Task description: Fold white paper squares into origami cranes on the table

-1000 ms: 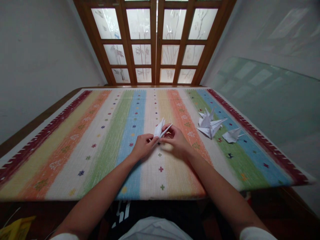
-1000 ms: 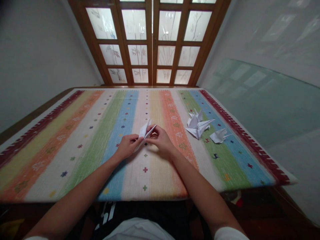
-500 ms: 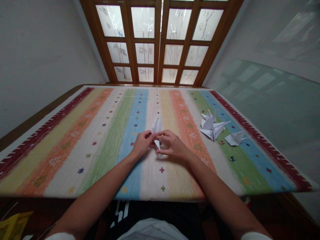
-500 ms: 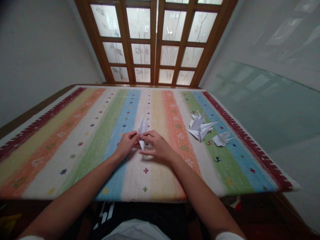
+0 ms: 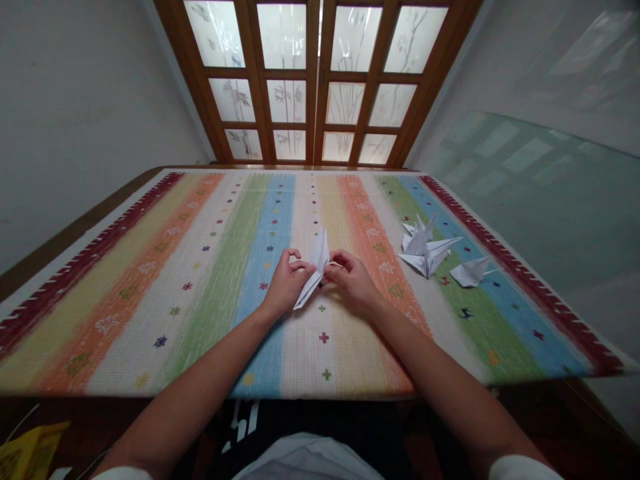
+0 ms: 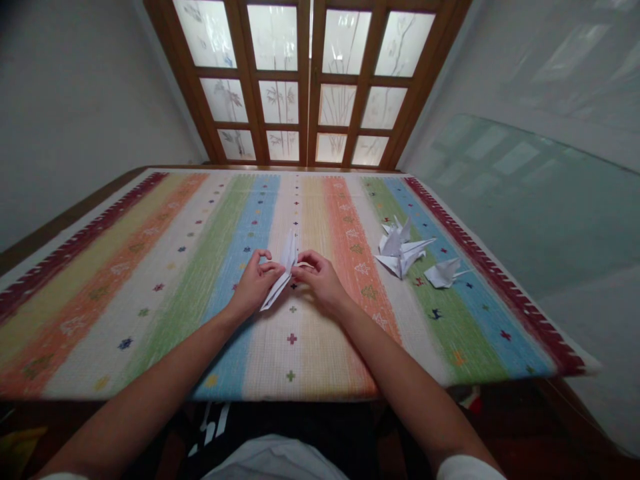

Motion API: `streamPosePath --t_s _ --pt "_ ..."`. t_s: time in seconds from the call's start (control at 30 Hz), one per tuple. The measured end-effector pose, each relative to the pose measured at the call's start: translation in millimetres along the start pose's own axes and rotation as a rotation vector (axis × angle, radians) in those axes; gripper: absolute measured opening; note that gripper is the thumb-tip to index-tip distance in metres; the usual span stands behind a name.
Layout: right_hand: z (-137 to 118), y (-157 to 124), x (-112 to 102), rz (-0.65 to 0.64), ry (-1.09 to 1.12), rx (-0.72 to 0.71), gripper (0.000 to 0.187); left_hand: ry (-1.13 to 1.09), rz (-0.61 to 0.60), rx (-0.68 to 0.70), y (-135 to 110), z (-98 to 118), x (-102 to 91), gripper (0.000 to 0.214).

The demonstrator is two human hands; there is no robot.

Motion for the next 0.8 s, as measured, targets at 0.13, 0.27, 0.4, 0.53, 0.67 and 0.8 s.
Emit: streamPosePath --t_s 0.13,0.27,0.4,0.53,0.67,0.8 --pt "1.8 -1.1 2.4 -0.015 0.009 0.032 0.044 0.115 -0.024 0.095 -1.6 5.2 0.7 0.040" --pt "0.2 -1.6 1.9 -0.008 -0.002 0.033 0.045 0.193 -0.065 0.144 -5.5 7.3 4.5 0.035" --pt "-2.3 -0.9 0.2 -0.023 -0.043 0.023 0.044 0.224 0.000 0.211 -6.4 8.7 3.1 0.027" --pt "-2.3 1.0 -4.3 -0.006 -0.069 0.020 0.043 0.260 0.018 0.249 -4.1 9.9 0.0 0.019" --pt "-3.5 2.1 -7.7 0.061 -0.094 -0.058 0.041 0.196 0.073 0.230 -1.3 8.4 -3.0 0.017" --pt "-7.8 -1.0 -2.6 0.050 -0.228 -0.154 0.031 0.165 0.094 0.238 -2.1 8.6 -3.5 0.028"
Point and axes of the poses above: each hand's wrist, its own y-axis towards the middle knuckle, its own x-axis out of the palm, z = x × y, the point moved 4 cm from there along y, towards the middle knuckle, and after that the axes turned 14 degrees about y, right-handed, at the moved point
